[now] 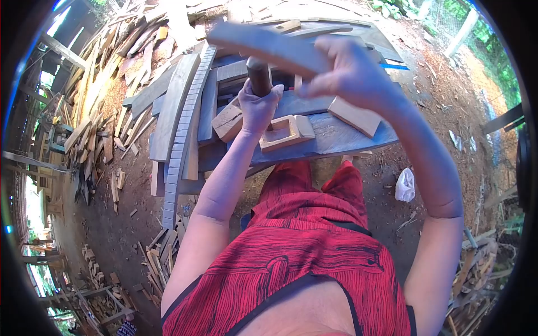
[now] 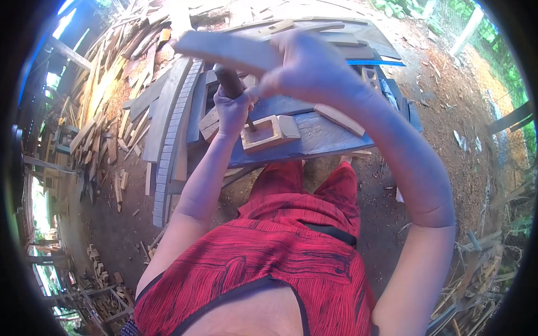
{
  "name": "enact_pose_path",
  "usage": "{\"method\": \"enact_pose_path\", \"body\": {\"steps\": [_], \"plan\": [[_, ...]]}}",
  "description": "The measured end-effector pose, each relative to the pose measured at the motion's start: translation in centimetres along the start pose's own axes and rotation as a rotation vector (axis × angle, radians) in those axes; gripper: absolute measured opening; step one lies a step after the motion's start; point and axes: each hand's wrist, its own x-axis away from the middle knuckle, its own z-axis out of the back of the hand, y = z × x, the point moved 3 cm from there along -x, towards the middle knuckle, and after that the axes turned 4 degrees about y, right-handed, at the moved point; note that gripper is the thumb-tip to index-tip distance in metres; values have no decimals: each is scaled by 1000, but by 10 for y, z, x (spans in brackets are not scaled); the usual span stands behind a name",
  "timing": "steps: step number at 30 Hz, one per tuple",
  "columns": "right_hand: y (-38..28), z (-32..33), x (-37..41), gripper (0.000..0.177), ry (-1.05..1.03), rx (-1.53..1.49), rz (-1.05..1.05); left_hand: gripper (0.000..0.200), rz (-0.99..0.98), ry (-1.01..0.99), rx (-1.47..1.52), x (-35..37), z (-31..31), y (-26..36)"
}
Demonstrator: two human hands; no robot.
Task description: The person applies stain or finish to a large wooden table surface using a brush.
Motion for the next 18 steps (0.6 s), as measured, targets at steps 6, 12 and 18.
{"method": "enact_pose_path", "body": {"steps": [6,12,18], "plan": [[-8,-4,3,43,287,-368,96,16,-27,-11,45,-4,-3,3],[8,4,-17,36,43,-150,76,17,-5,-7,61,-5,-7,2],[5,-13,-15,42,153,-67,157,19,-35,-8,58,-5,-6,3]]}}
